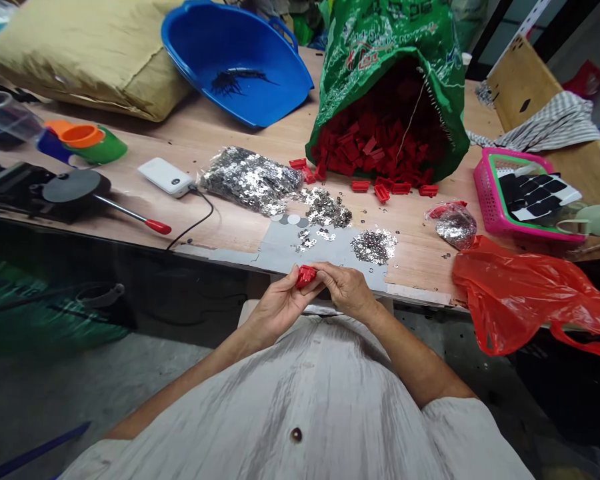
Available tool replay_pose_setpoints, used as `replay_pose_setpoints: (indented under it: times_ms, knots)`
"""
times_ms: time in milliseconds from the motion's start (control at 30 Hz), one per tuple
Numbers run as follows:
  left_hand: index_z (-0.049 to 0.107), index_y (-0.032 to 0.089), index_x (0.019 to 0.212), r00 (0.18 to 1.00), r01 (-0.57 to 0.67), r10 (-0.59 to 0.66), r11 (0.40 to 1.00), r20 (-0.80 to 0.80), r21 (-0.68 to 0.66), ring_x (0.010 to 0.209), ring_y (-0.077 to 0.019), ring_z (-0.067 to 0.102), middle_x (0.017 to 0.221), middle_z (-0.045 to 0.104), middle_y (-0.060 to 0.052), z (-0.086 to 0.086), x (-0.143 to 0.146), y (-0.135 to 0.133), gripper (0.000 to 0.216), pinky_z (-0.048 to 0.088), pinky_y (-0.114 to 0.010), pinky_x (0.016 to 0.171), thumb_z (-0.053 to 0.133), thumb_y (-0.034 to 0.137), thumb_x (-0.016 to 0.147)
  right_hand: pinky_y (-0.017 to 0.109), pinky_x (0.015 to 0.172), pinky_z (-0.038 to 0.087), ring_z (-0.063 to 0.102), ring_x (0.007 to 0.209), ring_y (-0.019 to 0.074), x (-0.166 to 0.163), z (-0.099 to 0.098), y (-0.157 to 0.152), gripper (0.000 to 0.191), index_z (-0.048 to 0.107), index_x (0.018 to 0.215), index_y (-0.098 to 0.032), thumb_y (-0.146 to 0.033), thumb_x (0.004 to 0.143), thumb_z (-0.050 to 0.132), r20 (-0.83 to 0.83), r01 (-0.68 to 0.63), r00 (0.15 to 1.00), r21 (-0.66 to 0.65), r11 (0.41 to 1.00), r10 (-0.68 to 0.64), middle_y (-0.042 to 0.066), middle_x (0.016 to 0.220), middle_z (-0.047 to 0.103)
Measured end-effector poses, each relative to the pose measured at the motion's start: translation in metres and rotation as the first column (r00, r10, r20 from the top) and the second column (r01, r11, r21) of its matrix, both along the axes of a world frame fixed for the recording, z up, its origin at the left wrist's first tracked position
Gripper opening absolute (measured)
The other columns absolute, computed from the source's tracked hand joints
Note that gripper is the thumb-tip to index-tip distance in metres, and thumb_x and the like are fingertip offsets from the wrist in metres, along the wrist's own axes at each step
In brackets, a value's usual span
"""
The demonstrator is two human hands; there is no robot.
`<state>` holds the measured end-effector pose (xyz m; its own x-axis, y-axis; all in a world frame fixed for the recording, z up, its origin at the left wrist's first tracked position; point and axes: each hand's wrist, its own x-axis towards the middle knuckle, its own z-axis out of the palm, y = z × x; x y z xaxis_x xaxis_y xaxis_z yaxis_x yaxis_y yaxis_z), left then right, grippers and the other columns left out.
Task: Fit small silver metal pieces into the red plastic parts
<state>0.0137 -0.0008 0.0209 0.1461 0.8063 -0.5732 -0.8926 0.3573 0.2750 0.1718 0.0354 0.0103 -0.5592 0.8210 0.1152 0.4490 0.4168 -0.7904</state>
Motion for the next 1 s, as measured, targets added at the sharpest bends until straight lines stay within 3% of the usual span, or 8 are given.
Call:
replay_pose_setpoints:
  times_ms: [233, 400, 500, 567, 633, 767, 867, 1000]
  knots:
    - [0.066, 0.013, 0.079, 0.997, 0.048, -0.045, 0.998, -0.066, 0.048, 0.075, -0.0119, 0.067, 0.080, 0.070, -0.003, -0.016, -0.006, -0.006, 0.012, 0.051, -0.035, 0.100, 0.062, 0.019, 0.088, 0.026, 0.077, 0.049, 0.070, 0.087, 0.0171, -0.007, 0.000, 0.000, 0.027, 0.068, 0.112, -0.028, -0.039, 0.096, 0.050, 0.052, 0.007, 0.999, -0.065, 0.998, -0.004, 0.000, 0.102, 0.075]
    - [0.065, 0.015, 0.084, 0.994, 0.091, -0.089, 0.995, -0.063, 0.036, 0.088, -0.0152, 0.069, 0.091, 0.072, -0.005, -0.029, -0.013, -0.014, 0.008, 0.050, -0.036, 0.101, 0.065, 0.022, 0.087, 0.025, 0.078, 0.048, 0.069, 0.090, 0.0154, -0.011, -0.008, -0.002, 0.025, 0.071, 0.108, -0.027, -0.033, 0.097, 0.048, 0.077, -0.059, 0.995, -0.083, 0.995, 0.065, 0.000, 0.104, 0.075]
    - [0.062, 0.016, 0.088, 0.986, 0.148, -0.150, 0.988, -0.068, -0.033, 0.091, -0.0185, 0.071, 0.094, 0.072, -0.005, -0.042, -0.019, -0.020, 0.011, 0.052, -0.037, 0.097, 0.067, 0.026, 0.086, 0.025, 0.074, 0.048, 0.069, 0.084, 0.0154, -0.008, -0.008, 0.007, 0.026, 0.068, 0.114, -0.029, -0.037, 0.096, 0.052, 0.185, -0.080, 0.978, -0.097, 0.992, 0.097, -0.001, 0.096, 0.075]
    - [0.058, 0.018, 0.084, 0.977, 0.179, -0.193, 0.974, -0.095, -0.140, 0.089, -0.0201, 0.072, 0.089, 0.071, -0.004, -0.054, -0.023, -0.024, 0.015, 0.055, -0.036, 0.091, 0.070, 0.026, 0.084, 0.028, 0.075, 0.049, 0.068, 0.083, 0.0166, -0.001, -0.006, 0.025, 0.034, 0.063, 0.124, -0.030, -0.043, 0.094, 0.055, 0.271, -0.031, 0.961, -0.055, 0.998, 0.045, 0.001, 0.097, 0.074]
    - [0.053, 0.018, 0.080, 0.966, 0.182, -0.219, 0.955, -0.140, -0.236, 0.086, -0.0199, 0.073, 0.086, 0.069, -0.004, -0.066, -0.027, -0.026, 0.020, 0.057, -0.033, 0.085, 0.072, 0.025, 0.082, 0.032, 0.081, 0.050, 0.065, 0.092, 0.0186, 0.011, -0.004, 0.055, 0.039, 0.059, 0.129, -0.028, -0.045, 0.095, 0.052, 0.327, 0.072, 0.941, 0.041, 0.997, -0.081, 0.005, 0.114, 0.069]
    - [0.045, 0.020, 0.085, 0.962, 0.097, -0.175, 0.938, -0.211, -0.334, 0.088, -0.0196, 0.073, 0.088, 0.064, -0.002, -0.081, -0.032, -0.024, 0.031, 0.058, -0.034, 0.085, 0.075, 0.017, 0.078, 0.043, 0.094, 0.048, 0.053, 0.118, 0.0290, 0.039, -0.004, 0.127, 0.039, 0.057, 0.131, -0.019, -0.034, 0.096, 0.048, 0.494, 0.317, 0.772, 0.245, 0.916, -0.400, 0.015, 0.146, 0.042]
    - [0.045, 0.023, 0.092, 0.959, 0.051, -0.137, 0.944, -0.247, -0.325, 0.088, -0.0193, 0.073, 0.090, 0.061, 0.001, -0.084, -0.033, -0.024, 0.039, 0.057, -0.037, 0.087, 0.078, 0.012, 0.074, 0.047, 0.095, 0.045, 0.048, 0.121, 0.0349, 0.056, -0.008, 0.168, 0.039, 0.058, 0.130, -0.017, -0.027, 0.093, 0.051, 0.603, 0.343, 0.660, 0.290, 0.894, -0.448, 0.015, 0.150, 0.036]
    - [0.054, 0.020, 0.094, 0.935, 0.138, -0.210, 0.958, -0.285, -0.251, 0.091, -0.0201, 0.072, 0.099, 0.065, -0.003, -0.080, -0.035, -0.028, 0.032, 0.057, -0.034, 0.087, 0.077, 0.012, 0.074, 0.048, 0.095, 0.044, 0.049, 0.118, 0.0360, 0.062, -0.010, 0.184, 0.035, 0.062, 0.123, -0.014, -0.024, 0.092, 0.051, 0.656, 0.338, 0.622, 0.268, 0.902, -0.427, 0.017, 0.137, 0.051]
